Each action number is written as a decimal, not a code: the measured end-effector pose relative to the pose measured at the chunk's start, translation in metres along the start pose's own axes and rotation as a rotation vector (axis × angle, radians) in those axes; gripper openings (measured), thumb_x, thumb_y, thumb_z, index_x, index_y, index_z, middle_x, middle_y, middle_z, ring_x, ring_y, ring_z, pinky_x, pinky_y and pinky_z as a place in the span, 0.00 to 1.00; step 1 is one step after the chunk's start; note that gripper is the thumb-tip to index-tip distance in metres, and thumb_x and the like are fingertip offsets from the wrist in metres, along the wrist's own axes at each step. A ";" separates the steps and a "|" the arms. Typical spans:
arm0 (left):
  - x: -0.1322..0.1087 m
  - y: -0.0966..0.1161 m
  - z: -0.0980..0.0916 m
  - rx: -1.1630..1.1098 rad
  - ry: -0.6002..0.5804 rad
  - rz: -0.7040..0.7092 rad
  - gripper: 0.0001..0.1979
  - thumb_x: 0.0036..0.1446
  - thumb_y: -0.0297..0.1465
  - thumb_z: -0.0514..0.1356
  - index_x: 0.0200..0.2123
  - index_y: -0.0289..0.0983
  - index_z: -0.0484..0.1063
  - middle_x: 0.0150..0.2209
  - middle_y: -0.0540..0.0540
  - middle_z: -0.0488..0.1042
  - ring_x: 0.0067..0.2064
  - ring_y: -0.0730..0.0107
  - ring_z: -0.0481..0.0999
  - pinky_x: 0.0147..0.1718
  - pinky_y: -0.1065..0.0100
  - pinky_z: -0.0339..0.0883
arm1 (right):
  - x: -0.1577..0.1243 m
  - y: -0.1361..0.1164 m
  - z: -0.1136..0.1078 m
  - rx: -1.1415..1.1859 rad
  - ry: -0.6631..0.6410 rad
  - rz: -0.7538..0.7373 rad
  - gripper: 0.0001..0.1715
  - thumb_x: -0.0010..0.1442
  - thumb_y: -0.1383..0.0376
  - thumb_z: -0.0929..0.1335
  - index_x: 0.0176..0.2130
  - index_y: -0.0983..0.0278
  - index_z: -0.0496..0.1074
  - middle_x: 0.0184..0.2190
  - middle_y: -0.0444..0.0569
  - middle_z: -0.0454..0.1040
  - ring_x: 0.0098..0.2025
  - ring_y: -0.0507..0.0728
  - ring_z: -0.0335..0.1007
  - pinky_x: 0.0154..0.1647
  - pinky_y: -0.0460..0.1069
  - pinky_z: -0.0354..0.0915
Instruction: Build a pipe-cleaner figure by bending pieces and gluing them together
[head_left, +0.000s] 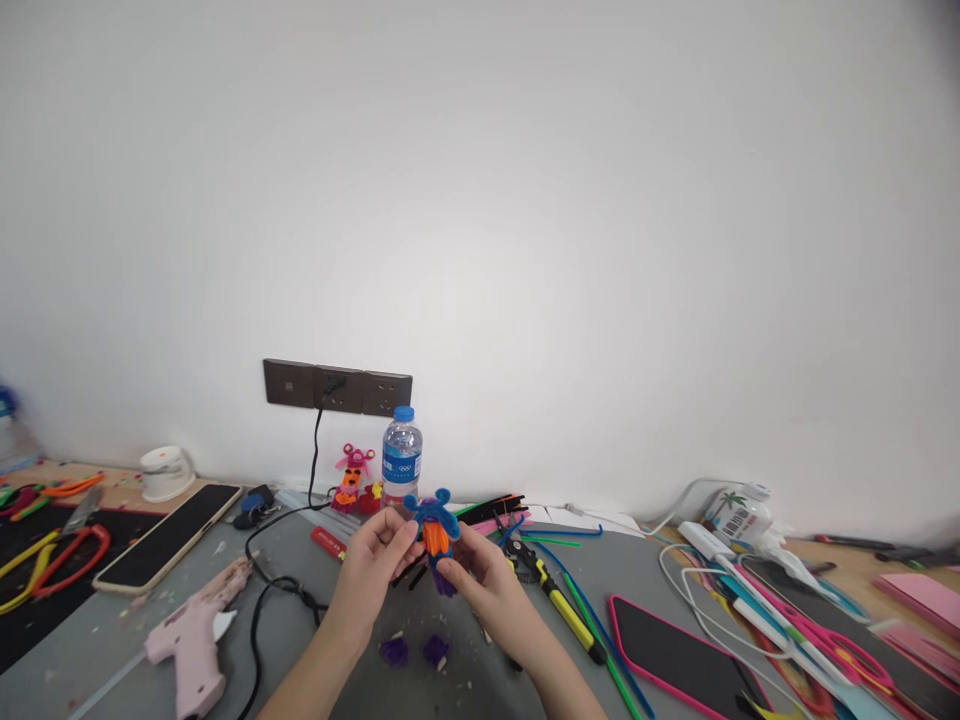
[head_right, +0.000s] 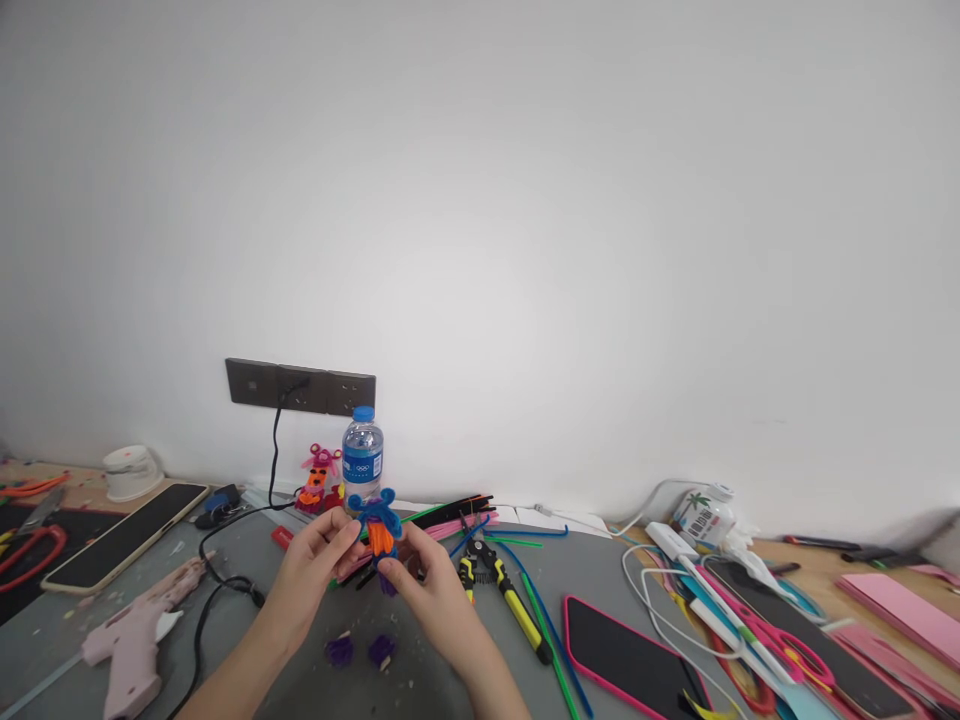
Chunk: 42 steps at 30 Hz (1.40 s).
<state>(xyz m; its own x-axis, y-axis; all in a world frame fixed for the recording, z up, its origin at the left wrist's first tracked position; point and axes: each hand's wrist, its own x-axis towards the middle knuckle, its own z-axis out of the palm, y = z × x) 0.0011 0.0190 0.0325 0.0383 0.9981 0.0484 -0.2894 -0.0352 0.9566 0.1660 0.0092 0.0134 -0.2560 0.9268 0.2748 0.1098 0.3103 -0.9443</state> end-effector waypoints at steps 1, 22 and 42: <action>0.001 0.000 0.000 0.018 -0.003 0.005 0.24 0.43 0.49 0.70 0.20 0.37 0.64 0.17 0.54 0.67 0.20 0.79 0.61 0.19 0.77 0.55 | 0.000 -0.001 0.000 0.005 0.000 0.007 0.22 0.60 0.49 0.68 0.45 0.62 0.75 0.31 0.47 0.73 0.35 0.58 0.68 0.43 0.53 0.67; 0.002 -0.003 -0.005 0.244 -0.168 0.163 0.23 0.58 0.49 0.58 0.22 0.37 0.70 0.21 0.49 0.72 0.22 0.72 0.63 0.22 0.72 0.55 | 0.005 -0.011 -0.005 0.224 -0.085 0.031 0.22 0.58 0.48 0.70 0.41 0.62 0.77 0.38 0.51 0.79 0.42 0.61 0.74 0.47 0.54 0.65; -0.005 0.000 -0.005 0.340 -0.051 0.318 0.21 0.56 0.48 0.59 0.20 0.39 0.67 0.21 0.51 0.66 0.25 0.68 0.65 0.25 0.71 0.58 | 0.001 -0.001 -0.007 0.019 0.003 0.036 0.23 0.58 0.47 0.69 0.37 0.64 0.77 0.29 0.47 0.74 0.33 0.58 0.68 0.37 0.50 0.66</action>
<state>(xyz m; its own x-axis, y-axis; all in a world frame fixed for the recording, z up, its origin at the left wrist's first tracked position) -0.0035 0.0143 0.0309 0.0482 0.9314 0.3608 0.0356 -0.3626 0.9313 0.1719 0.0115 0.0162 -0.2496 0.9378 0.2412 0.1004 0.2728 -0.9568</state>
